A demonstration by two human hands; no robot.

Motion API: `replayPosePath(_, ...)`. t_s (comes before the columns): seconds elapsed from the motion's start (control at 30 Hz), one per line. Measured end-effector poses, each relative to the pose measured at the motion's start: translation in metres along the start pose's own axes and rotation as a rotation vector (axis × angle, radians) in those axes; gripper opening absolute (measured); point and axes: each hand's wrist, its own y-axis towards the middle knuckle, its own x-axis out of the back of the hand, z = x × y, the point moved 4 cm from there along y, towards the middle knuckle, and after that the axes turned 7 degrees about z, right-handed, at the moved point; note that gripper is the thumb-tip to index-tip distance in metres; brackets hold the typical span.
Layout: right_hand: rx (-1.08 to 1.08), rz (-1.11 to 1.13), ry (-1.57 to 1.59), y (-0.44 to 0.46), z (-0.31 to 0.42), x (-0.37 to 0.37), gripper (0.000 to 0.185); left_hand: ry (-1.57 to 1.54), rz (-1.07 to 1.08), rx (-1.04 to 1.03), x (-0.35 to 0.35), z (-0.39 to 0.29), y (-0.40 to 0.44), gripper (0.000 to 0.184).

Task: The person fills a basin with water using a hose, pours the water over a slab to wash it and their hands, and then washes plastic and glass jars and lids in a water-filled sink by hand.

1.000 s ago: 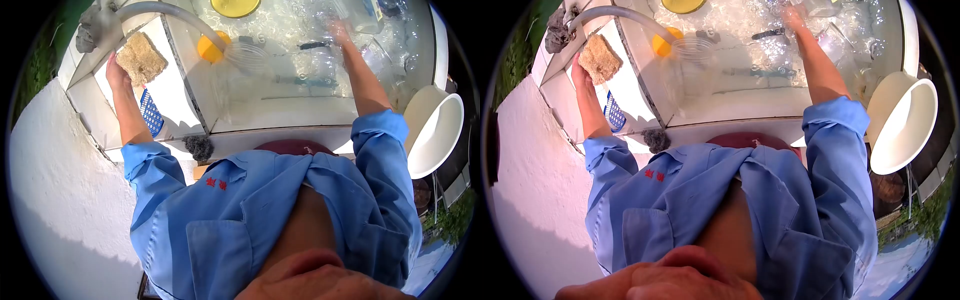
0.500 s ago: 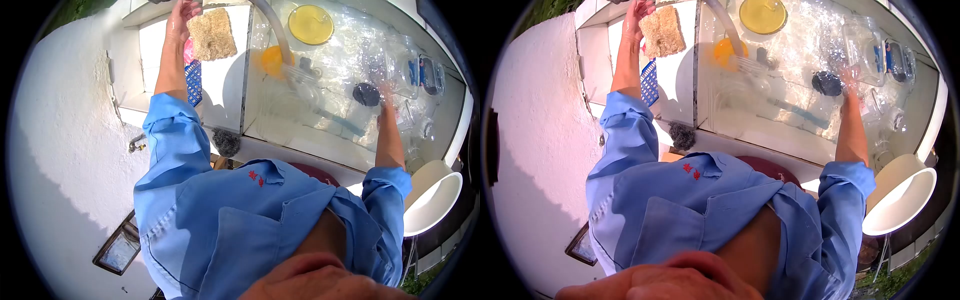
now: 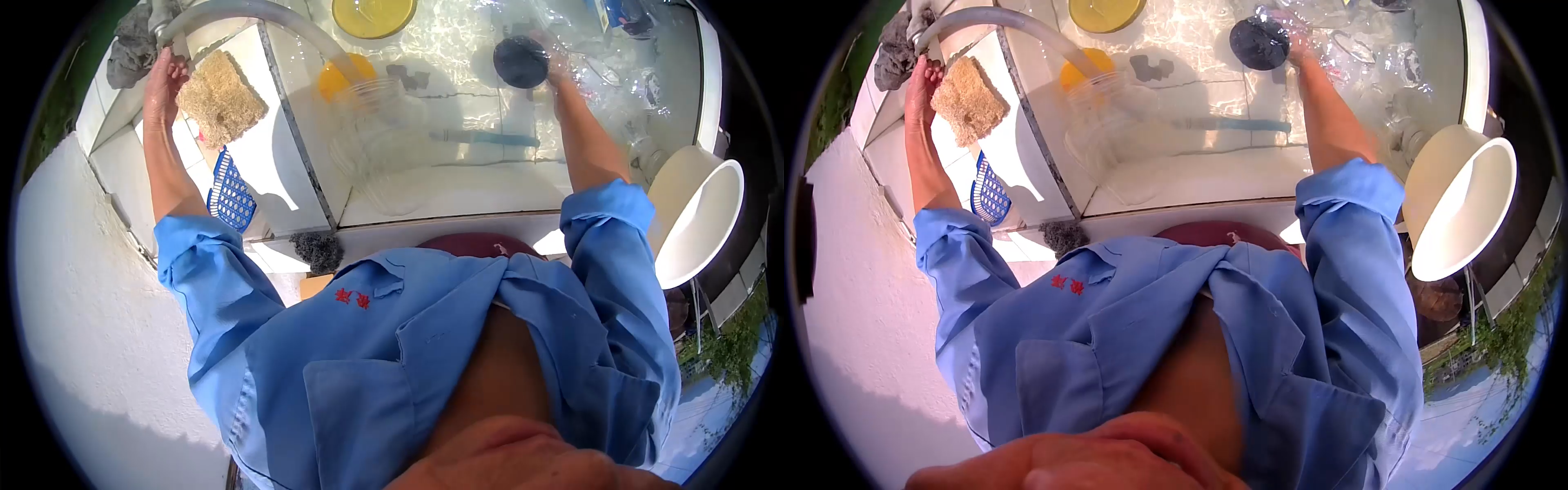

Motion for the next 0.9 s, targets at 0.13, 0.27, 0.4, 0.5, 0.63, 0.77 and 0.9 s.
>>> replayPosePath(0.13,-0.017,0.013,0.002,0.002,0.009,-0.004,0.047,0.017,-0.012,-0.021,-0.018,-0.017,-0.010,0.024)
replayPosePath(0.27,-0.031,0.045,0.027,0.011,0.017,-0.009,0.047,-0.156,-0.163,-0.122,-0.029,-0.014,-0.015,0.013)
replayPosePath(0.4,-0.035,0.055,0.042,0.010,0.019,-0.015,0.047,-0.046,-0.178,-0.201,-0.022,-0.015,-0.011,0.016)
replayPosePath(0.5,-0.043,0.057,0.056,0.015,0.020,-0.016,0.047,0.244,-0.296,-0.275,-0.037,-0.031,-0.023,0.020)
replayPosePath(0.63,-0.049,0.027,0.111,0.003,0.031,0.003,0.042,0.753,-0.487,-0.233,-0.021,-0.031,-0.017,0.036)
replayPosePath(0.77,-0.198,-0.082,0.372,-0.015,0.050,0.018,0.030,1.186,-0.635,-0.171,-0.040,-0.054,-0.029,0.042)
replayPosePath(0.9,-0.015,0.247,-0.181,-0.011,0.059,0.030,0.027,1.332,-0.634,-0.211,-0.044,-0.058,-0.029,0.037)
